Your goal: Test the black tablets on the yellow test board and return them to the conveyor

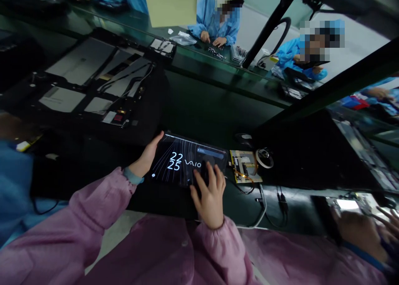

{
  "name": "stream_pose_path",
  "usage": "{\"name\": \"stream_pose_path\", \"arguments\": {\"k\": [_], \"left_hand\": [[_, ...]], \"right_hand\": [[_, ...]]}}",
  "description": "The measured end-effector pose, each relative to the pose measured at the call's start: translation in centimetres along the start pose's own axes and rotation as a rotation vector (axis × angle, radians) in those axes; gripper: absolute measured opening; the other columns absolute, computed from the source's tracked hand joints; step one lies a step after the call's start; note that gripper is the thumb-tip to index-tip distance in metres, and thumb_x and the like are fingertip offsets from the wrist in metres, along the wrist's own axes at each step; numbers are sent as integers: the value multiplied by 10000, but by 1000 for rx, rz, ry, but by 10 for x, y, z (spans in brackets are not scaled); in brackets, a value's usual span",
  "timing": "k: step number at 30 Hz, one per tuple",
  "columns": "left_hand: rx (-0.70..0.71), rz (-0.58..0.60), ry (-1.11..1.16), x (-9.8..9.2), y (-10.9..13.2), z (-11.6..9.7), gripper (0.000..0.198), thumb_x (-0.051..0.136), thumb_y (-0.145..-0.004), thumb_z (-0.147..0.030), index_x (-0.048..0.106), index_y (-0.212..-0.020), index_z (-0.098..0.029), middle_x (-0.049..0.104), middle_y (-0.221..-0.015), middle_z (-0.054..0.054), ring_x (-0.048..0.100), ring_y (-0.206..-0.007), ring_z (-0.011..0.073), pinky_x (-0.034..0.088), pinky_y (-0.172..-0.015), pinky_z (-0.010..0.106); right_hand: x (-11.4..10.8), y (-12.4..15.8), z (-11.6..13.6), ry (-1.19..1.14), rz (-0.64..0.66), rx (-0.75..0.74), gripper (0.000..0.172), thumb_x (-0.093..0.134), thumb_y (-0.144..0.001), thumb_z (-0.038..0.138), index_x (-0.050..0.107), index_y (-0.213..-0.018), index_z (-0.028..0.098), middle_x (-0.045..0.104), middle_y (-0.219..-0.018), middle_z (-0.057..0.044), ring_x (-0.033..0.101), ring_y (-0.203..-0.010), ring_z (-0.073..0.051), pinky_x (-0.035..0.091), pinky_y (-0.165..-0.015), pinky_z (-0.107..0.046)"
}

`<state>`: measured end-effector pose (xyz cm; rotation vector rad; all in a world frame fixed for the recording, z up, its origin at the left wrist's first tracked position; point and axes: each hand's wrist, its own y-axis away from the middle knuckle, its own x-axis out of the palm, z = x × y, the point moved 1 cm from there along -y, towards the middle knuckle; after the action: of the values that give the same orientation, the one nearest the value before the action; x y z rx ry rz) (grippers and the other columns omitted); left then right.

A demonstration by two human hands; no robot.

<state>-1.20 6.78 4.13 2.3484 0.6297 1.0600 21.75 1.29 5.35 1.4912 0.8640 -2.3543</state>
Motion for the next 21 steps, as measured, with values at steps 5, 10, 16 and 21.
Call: {"name": "stream_pose_path", "arguments": {"k": [5,10,16,21], "left_hand": [[49,-48,1,0,-1,0,325,669,-783,-355,676,-1038,-153,741,-809,58,705,-803,238,561,-798,351],[1,12,0,2,4,-1,315,665,-789,-374,688,-1006,-146,739,-804,66,707,-790,240,565,-781,347],[-7,36,11,3,6,-2,265,613,-829,-363,691,-939,-136,732,-768,63,707,-761,225,561,-760,328],[-35,82,16,0,4,0,281,630,-812,-395,693,-901,-135,734,-775,73,707,-756,234,563,-765,341]], "right_hand": [[-11,-24,-12,-48,-113,50,481,472,-891,168,468,-1360,274,337,-1478,-80,259,-1377,-321,323,-1071,-593],[-11,4,-13,-116,-70,66,429,459,-885,141,533,-1291,263,416,-1412,-90,315,-1346,-303,389,-1030,-581],[-2,32,9,-138,67,-11,389,506,-853,154,607,-1218,245,377,-1454,-78,275,-1371,-330,373,-1045,-570],[-2,28,14,-138,42,-25,375,510,-848,156,620,-1199,228,403,-1442,-86,301,-1359,-328,386,-1037,-561]]}}
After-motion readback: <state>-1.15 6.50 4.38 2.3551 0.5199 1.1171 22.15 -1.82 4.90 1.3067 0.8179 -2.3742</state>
